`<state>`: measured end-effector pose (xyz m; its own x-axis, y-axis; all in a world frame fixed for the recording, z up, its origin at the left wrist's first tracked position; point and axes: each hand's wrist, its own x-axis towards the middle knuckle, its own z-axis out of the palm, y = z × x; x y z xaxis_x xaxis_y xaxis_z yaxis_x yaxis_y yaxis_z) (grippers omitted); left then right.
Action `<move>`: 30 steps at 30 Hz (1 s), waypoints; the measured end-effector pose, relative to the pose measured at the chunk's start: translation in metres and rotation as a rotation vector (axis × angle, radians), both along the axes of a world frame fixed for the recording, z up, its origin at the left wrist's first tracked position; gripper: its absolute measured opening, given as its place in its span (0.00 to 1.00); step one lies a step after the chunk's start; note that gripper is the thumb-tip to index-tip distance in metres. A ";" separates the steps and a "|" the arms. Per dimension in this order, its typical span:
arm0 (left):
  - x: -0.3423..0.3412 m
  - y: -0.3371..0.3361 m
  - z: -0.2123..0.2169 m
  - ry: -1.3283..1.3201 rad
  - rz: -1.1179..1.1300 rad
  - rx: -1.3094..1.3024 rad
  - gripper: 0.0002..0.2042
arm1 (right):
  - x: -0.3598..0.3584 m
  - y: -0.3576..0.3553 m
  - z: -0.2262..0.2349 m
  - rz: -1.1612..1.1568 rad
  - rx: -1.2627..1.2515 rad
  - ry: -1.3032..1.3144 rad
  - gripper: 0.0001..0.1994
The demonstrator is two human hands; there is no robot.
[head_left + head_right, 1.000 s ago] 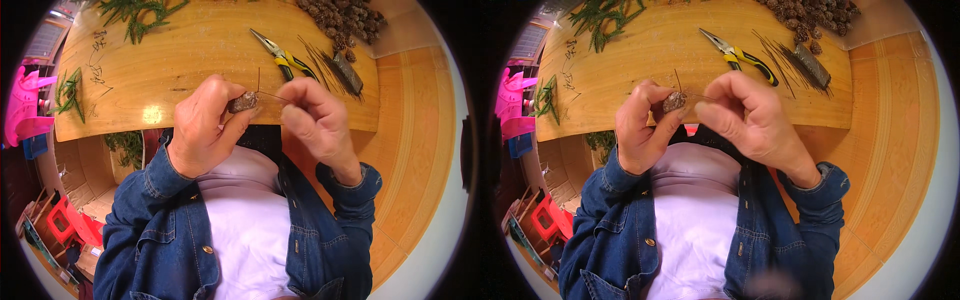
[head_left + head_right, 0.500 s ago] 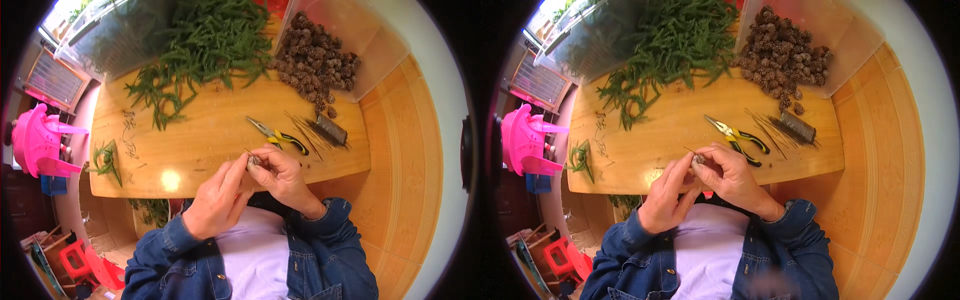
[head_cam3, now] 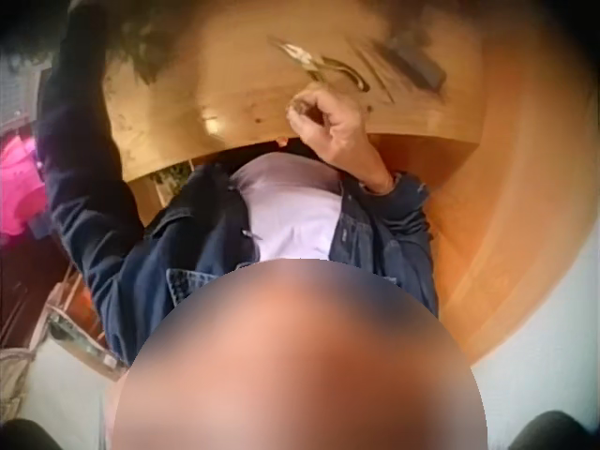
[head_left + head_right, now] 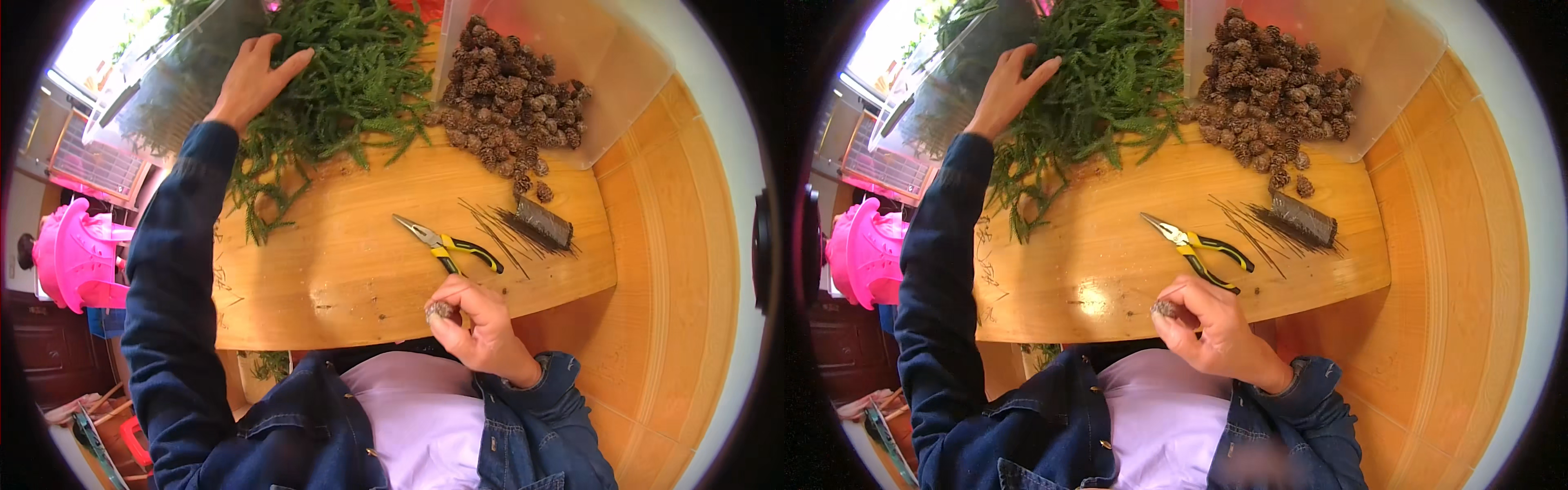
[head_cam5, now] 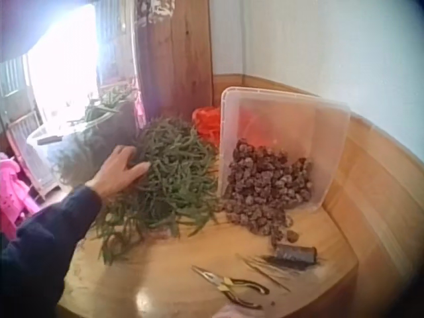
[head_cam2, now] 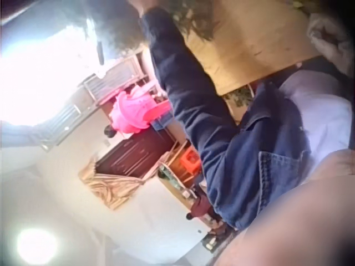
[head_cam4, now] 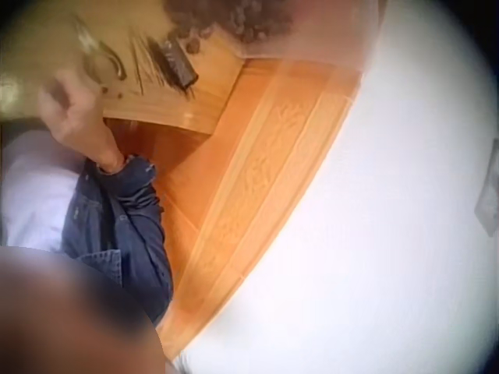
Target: Assembling decorative items using pine cones, evergreen branches, and wire.
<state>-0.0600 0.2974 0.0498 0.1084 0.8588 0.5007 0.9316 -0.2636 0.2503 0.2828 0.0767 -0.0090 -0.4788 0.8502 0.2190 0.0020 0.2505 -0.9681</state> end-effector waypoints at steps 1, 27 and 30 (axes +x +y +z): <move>0.001 0.023 -0.007 0.119 0.019 0.083 0.37 | 0.003 0.000 0.000 0.009 0.017 -0.007 0.06; 0.015 0.077 -0.009 -0.137 -0.047 -0.612 0.37 | 0.011 0.006 -0.008 0.013 0.028 -0.036 0.07; 0.027 0.057 -0.010 -0.106 -0.079 -0.676 0.36 | 0.010 0.003 -0.018 0.014 0.082 -0.015 0.08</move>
